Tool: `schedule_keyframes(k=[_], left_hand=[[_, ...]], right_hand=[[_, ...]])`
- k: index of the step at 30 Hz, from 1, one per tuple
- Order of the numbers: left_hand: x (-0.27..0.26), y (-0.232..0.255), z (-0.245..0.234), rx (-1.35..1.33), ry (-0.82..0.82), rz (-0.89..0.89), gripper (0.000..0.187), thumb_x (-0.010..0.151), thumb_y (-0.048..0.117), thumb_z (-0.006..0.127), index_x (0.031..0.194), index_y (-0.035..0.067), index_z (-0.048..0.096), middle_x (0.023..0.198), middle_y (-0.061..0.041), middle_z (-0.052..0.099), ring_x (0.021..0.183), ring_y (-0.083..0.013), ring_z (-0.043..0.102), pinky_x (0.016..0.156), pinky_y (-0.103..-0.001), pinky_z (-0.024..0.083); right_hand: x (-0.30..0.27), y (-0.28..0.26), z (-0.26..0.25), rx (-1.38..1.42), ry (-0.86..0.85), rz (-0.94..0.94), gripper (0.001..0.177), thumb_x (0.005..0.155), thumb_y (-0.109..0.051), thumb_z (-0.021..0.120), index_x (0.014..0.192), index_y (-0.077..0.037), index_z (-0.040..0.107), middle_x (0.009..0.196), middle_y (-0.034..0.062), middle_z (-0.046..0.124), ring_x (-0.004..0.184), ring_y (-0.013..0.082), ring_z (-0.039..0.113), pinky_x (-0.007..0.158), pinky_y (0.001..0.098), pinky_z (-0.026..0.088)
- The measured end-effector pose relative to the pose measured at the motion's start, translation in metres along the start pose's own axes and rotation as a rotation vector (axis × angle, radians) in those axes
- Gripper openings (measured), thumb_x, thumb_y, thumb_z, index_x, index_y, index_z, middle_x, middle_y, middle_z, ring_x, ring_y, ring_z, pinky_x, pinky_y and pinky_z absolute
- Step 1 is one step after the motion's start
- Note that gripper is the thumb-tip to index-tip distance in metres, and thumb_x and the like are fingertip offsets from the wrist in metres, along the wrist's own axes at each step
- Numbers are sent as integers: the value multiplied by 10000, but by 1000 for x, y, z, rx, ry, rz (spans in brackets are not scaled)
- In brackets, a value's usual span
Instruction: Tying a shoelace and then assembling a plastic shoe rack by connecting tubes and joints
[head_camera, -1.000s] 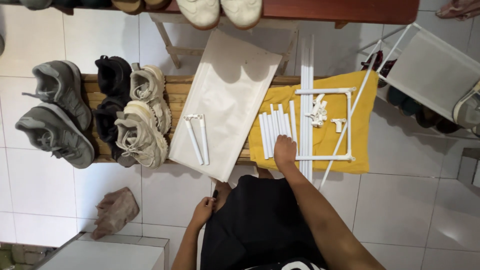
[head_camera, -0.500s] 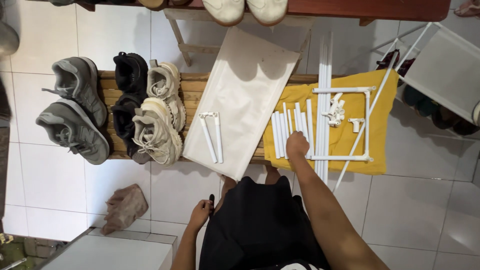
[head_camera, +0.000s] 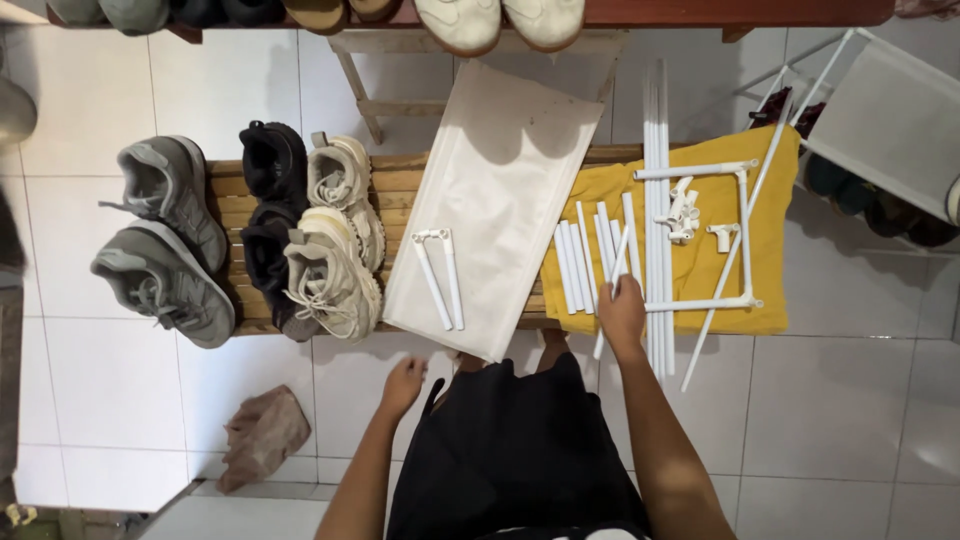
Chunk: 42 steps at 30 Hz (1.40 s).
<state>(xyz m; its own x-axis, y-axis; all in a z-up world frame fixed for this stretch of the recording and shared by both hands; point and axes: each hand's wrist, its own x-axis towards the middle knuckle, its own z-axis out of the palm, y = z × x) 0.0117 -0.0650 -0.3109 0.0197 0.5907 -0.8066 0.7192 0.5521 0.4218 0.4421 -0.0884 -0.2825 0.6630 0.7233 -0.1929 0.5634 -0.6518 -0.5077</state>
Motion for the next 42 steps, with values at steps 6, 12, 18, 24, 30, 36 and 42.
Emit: schedule_keyframes(k=[6, 12, 18, 24, 30, 36, 42], left_hand=[[77, 73, -17, 92, 141, 366, 315, 1034, 243, 540, 1041, -19, 715, 997, -263, 703, 1037, -451, 667, 947, -519, 522], [158, 115, 7, -108, 145, 378, 338, 935, 173, 667, 1203, -32, 668, 1160, -306, 679, 1132, -461, 657, 993, -510, 524], [195, 129, 32, -99, 124, 193, 505, 908, 287, 698, 1312, 1, 598, 1209, -233, 696, 1172, -377, 676, 979, -461, 561], [207, 131, 50, -14, 264, 174, 377, 901, 174, 719, 1224, 13, 609, 1114, -150, 653, 1097, -346, 699, 941, -413, 586], [197, 135, 49, -77, 162, 226, 397, 873, 213, 759, 1201, 41, 617, 1039, -113, 659, 1084, -323, 684, 957, -411, 557], [160, 140, 39, -237, -6, 316, 458, 880, 271, 770, 1195, -7, 587, 1004, -195, 642, 1030, -352, 669, 902, -458, 533], [64, 155, -21, -410, -145, 342, 228, 1011, 282, 608, 1068, 70, 551, 801, -94, 657, 774, -219, 665, 765, -367, 529]], right_hand=[[-47, -7, -8, 120, -187, 137, 276, 1026, -285, 496, 984, -12, 500, 830, 305, 561, 906, 565, 620, 704, 620, 431], [-84, -42, -22, 92, -292, 179, 260, 1079, -360, 469, 1205, -172, 595, 974, 208, 724, 1017, 456, 687, 854, 569, 547], [-122, -68, -28, -14, -351, 98, 325, 1100, -338, 460, 1309, -148, 620, 1126, 184, 728, 1120, 381, 680, 954, 517, 549], [-148, -66, -44, -39, -238, -2, 407, 1101, -380, 483, 1283, -63, 662, 995, 195, 733, 956, 379, 717, 844, 500, 581], [-162, -68, -61, -46, -391, 234, 430, 1110, -380, 418, 1342, -102, 650, 930, 184, 748, 884, 367, 737, 796, 504, 566], [-162, -69, -48, -115, -160, -5, 297, 1079, -324, 581, 1256, -120, 706, 837, 98, 730, 804, 249, 735, 724, 375, 585], [-137, -146, -74, 61, -305, 35, 289, 1041, -367, 596, 1252, -206, 713, 1063, 124, 770, 1026, 370, 712, 847, 514, 564]])
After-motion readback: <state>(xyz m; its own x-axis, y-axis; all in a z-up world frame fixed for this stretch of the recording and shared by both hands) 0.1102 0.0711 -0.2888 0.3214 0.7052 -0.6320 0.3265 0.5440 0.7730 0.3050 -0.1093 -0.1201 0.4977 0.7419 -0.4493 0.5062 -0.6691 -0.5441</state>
